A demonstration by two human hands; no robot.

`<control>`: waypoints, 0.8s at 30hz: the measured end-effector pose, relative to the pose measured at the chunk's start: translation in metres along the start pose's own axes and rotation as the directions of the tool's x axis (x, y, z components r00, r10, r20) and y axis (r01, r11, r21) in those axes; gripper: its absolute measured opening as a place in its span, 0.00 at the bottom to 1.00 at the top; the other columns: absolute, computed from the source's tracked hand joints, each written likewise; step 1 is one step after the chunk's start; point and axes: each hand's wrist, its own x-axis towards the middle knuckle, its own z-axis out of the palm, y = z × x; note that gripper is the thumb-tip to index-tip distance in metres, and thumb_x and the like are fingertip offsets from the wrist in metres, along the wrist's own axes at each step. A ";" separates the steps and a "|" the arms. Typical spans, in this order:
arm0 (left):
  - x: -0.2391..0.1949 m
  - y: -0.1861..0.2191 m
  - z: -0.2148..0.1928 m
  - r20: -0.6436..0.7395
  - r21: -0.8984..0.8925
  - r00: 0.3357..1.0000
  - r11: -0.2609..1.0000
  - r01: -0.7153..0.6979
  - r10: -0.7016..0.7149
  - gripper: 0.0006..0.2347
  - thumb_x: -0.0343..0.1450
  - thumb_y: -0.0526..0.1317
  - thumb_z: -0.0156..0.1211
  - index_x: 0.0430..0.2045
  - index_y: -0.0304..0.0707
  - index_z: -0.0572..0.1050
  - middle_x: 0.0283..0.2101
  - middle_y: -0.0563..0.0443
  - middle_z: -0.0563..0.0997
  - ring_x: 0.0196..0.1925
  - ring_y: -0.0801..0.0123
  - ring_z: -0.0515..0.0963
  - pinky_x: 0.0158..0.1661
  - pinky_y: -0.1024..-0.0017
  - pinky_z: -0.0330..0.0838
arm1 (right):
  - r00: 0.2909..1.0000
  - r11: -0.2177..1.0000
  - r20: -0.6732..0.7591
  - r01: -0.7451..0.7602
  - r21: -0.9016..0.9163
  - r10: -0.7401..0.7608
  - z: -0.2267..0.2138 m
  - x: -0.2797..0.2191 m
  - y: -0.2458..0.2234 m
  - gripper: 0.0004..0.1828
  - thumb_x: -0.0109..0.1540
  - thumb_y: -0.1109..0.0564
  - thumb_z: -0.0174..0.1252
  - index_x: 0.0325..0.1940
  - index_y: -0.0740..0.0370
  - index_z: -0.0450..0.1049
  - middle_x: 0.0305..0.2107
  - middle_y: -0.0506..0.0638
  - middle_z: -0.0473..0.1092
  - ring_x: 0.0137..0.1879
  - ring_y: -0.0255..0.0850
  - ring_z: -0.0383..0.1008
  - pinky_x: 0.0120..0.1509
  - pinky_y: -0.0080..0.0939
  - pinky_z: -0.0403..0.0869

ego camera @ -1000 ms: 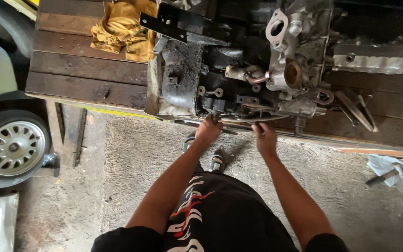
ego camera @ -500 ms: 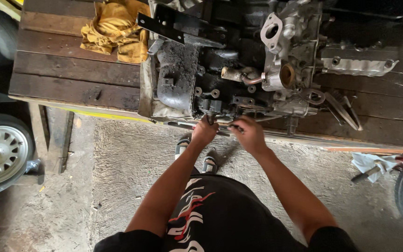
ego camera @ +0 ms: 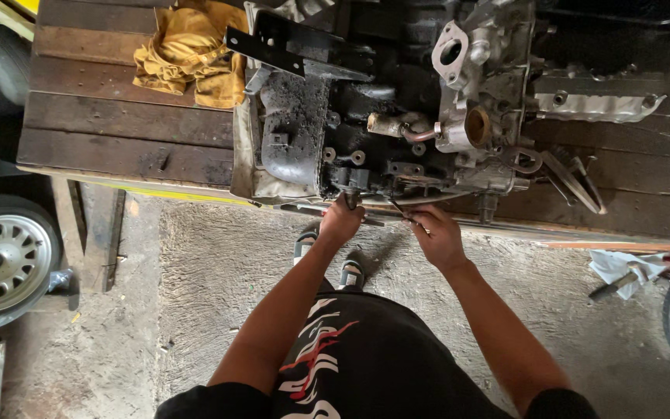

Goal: The person uses a wrench to tighten bolts on a disassembled engine block placed on a wooden workbench. The person repeatedly adjusts the wrench and applies torque to secure fasteners on the engine's side.

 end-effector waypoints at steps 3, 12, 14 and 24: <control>0.003 -0.004 0.003 -0.044 0.002 0.999 1.000 -0.007 0.007 0.23 0.66 0.48 0.57 0.54 0.38 0.71 0.50 0.32 0.82 0.55 0.40 0.79 0.56 0.51 0.71 | 0.999 0.994 0.017 0.025 0.108 -0.027 0.006 0.007 -0.008 0.08 0.60 0.59 0.67 0.39 0.66 0.78 0.42 0.52 0.75 0.45 0.45 0.79 0.47 0.42 0.78; 0.007 -0.007 0.006 -0.045 0.032 0.999 0.999 0.008 -0.007 0.26 0.65 0.49 0.58 0.56 0.35 0.69 0.51 0.30 0.80 0.56 0.38 0.78 0.57 0.50 0.70 | 0.998 0.993 -0.003 -0.067 0.093 0.068 0.007 -0.004 -0.005 0.08 0.61 0.57 0.67 0.41 0.63 0.81 0.42 0.52 0.76 0.45 0.44 0.79 0.48 0.42 0.78; 0.003 -0.003 0.003 -0.041 0.034 0.999 0.999 0.011 -0.010 0.25 0.65 0.49 0.58 0.55 0.36 0.70 0.51 0.31 0.81 0.56 0.39 0.79 0.56 0.50 0.70 | 0.992 0.988 -0.081 -0.084 0.127 0.095 0.007 -0.011 -0.001 0.09 0.60 0.57 0.68 0.43 0.63 0.81 0.43 0.52 0.76 0.47 0.44 0.79 0.49 0.43 0.78; -0.012 0.020 -0.012 0.056 0.053 0.995 0.995 0.081 -0.084 0.22 0.69 0.50 0.57 0.55 0.37 0.70 0.47 0.36 0.83 0.52 0.47 0.82 0.55 0.52 0.72 | 0.988 0.991 -0.142 -0.037 0.125 0.055 0.030 0.026 -0.011 0.06 0.64 0.59 0.67 0.35 0.63 0.79 0.33 0.52 0.75 0.37 0.38 0.75 0.38 0.36 0.73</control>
